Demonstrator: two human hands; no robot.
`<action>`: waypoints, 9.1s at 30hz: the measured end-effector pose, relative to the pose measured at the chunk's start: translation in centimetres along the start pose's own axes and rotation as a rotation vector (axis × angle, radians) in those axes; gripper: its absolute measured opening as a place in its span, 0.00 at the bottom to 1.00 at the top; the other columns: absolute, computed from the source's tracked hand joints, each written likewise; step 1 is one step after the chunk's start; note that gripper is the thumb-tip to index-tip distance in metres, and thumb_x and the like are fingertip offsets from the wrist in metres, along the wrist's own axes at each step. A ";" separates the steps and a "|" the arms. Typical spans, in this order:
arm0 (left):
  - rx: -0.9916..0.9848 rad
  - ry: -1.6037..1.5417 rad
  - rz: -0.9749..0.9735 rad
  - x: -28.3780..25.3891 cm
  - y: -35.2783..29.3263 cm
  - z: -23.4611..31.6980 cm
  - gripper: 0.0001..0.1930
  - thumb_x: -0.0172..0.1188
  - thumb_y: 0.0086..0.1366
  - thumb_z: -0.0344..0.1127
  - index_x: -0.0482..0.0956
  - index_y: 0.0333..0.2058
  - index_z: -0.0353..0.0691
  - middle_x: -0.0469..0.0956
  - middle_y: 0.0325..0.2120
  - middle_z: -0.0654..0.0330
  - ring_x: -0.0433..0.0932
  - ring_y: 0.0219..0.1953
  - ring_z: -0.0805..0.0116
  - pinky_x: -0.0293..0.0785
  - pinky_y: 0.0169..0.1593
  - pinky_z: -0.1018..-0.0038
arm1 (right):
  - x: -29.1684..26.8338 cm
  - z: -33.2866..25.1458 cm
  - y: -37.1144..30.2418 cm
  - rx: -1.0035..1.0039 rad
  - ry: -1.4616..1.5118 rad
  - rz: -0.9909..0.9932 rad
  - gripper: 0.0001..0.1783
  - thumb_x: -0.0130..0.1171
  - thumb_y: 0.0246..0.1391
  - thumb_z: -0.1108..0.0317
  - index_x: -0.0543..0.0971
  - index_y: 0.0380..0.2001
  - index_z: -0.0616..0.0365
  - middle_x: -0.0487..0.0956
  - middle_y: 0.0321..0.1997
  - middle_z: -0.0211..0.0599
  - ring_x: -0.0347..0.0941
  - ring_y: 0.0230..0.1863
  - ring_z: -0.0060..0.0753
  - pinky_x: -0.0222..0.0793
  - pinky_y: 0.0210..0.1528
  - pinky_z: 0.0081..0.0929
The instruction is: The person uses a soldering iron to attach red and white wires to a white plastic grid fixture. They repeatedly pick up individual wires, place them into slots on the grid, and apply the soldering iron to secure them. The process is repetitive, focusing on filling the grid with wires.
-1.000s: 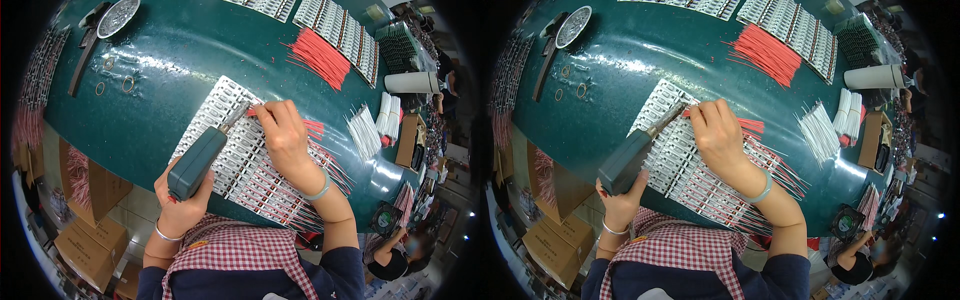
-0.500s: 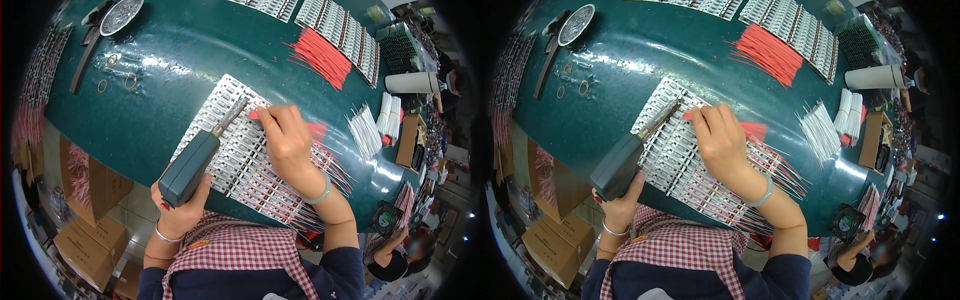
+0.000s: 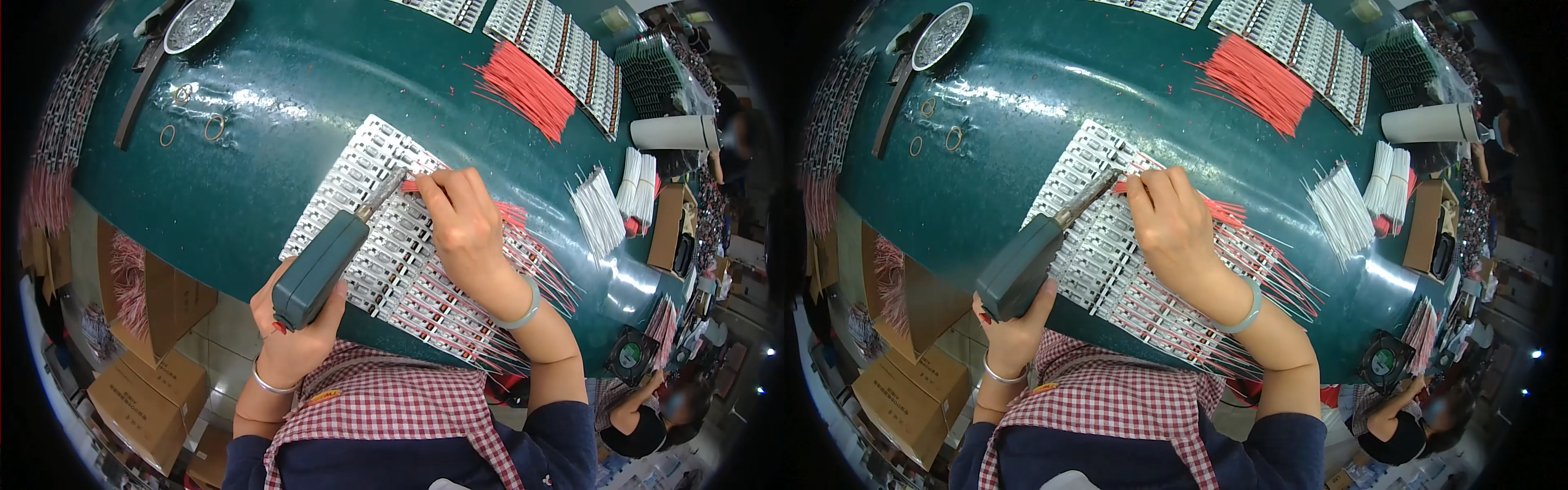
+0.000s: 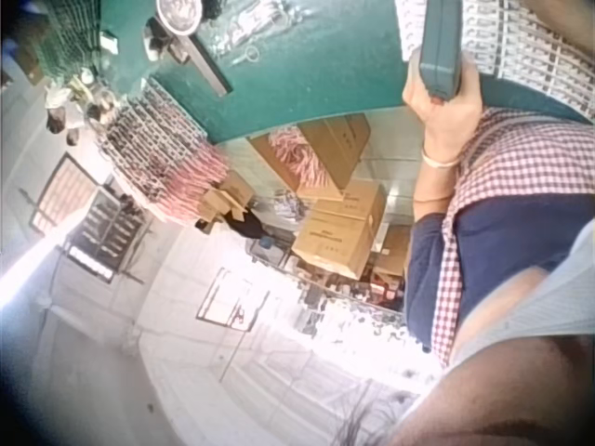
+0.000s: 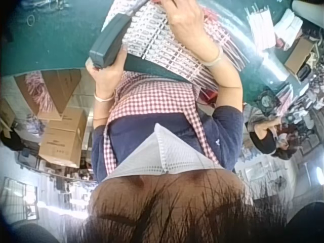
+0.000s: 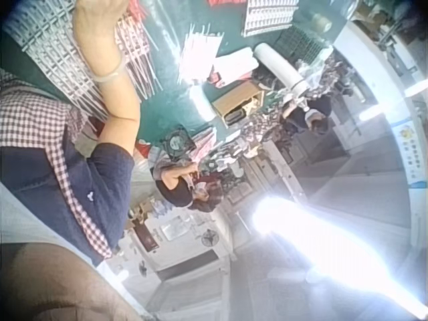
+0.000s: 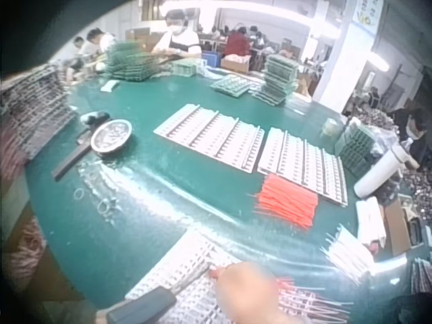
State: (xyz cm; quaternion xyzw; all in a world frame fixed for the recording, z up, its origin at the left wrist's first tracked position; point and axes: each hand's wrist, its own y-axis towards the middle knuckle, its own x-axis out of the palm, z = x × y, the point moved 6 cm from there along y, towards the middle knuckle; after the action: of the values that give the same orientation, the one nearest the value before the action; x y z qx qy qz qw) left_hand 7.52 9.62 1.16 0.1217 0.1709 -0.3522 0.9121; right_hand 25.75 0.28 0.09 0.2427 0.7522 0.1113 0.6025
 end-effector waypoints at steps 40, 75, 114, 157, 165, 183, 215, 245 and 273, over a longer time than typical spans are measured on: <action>0.017 0.015 0.035 -1.1 -1.5 -0.5 0.09 0.68 0.53 0.21 0.82 0.34 0.28 0.81 0.29 0.54 0.79 0.26 0.68 0.74 0.30 0.75 | -0.1 -1.4 -0.6 0.002 0.007 -0.022 0.18 0.59 0.39 0.80 0.78 0.39 0.72 0.75 0.38 0.44 0.72 0.37 0.40 0.71 0.34 0.33; -0.037 0.045 0.052 -2.1 -2.9 -1.2 0.10 0.70 0.53 0.24 0.83 0.35 0.30 0.83 0.30 0.54 0.81 0.28 0.67 0.76 0.33 0.76 | -0.2 -2.3 -1.2 0.011 0.001 0.031 0.17 0.60 0.39 0.80 0.79 0.38 0.71 0.75 0.34 0.42 0.71 0.34 0.40 0.70 0.31 0.33; -0.032 0.027 0.048 -2.6 -4.0 -1.4 0.09 0.69 0.52 0.22 0.83 0.34 0.29 0.82 0.30 0.53 0.81 0.27 0.66 0.77 0.33 0.75 | -0.2 -3.7 -1.7 -0.021 0.038 0.025 0.17 0.61 0.41 0.79 0.79 0.39 0.72 0.75 0.35 0.42 0.71 0.34 0.39 0.70 0.31 0.31; -0.080 0.030 0.033 -3.4 -5.6 -2.1 0.09 0.68 0.52 0.22 0.83 0.34 0.28 0.83 0.30 0.52 0.82 0.28 0.65 0.77 0.33 0.75 | 0.1 -5.3 -2.1 -0.012 0.019 -0.031 0.16 0.60 0.42 0.79 0.79 0.38 0.72 0.75 0.36 0.43 0.71 0.36 0.40 0.72 0.33 0.31; -0.046 0.022 0.009 -3.2 -5.2 -1.7 0.09 0.68 0.52 0.21 0.82 0.33 0.28 0.80 0.29 0.53 0.80 0.27 0.67 0.75 0.30 0.75 | 0.3 -5.4 -2.1 0.000 0.011 -0.040 0.15 0.59 0.42 0.79 0.79 0.37 0.72 0.74 0.35 0.44 0.71 0.36 0.40 0.72 0.35 0.31; -0.076 -0.007 0.088 -4.0 -6.7 -2.6 0.12 0.69 0.52 0.24 0.83 0.37 0.29 0.83 0.31 0.52 0.82 0.28 0.66 0.78 0.34 0.75 | 0.2 -5.4 -2.2 -0.005 -0.024 -0.009 0.14 0.61 0.42 0.78 0.79 0.36 0.71 0.74 0.34 0.42 0.71 0.35 0.39 0.71 0.34 0.32; -0.117 0.024 0.066 -4.6 -7.7 -3.0 0.11 0.68 0.52 0.22 0.83 0.36 0.28 0.83 0.32 0.51 0.83 0.29 0.64 0.78 0.35 0.75 | 0.3 -6.6 -2.4 -0.028 0.000 -0.034 0.15 0.60 0.41 0.78 0.80 0.37 0.71 0.73 0.33 0.41 0.71 0.35 0.38 0.70 0.31 0.30; -0.045 0.041 0.010 -4.7 -7.6 -2.2 0.09 0.67 0.51 0.20 0.82 0.33 0.27 0.81 0.30 0.52 0.81 0.27 0.66 0.76 0.32 0.75 | 0.4 -7.6 -2.9 -0.042 0.011 -0.028 0.16 0.60 0.43 0.78 0.80 0.38 0.73 0.74 0.34 0.42 0.71 0.34 0.38 0.71 0.30 0.30; 0.009 0.042 0.013 -5.3 -8.6 -2.5 0.10 0.66 0.50 0.19 0.82 0.34 0.27 0.81 0.31 0.51 0.81 0.28 0.65 0.77 0.33 0.75 | 0.3 -8.7 -3.7 -0.034 0.034 -0.016 0.16 0.61 0.41 0.79 0.80 0.39 0.71 0.76 0.36 0.41 0.72 0.35 0.37 0.70 0.29 0.29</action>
State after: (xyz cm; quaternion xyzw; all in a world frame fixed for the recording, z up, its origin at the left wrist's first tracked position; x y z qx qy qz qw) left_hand -2.58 7.46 0.11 0.1342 0.1874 -0.3442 0.9102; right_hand 16.53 -1.60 0.28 0.2247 0.7621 0.1233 0.5945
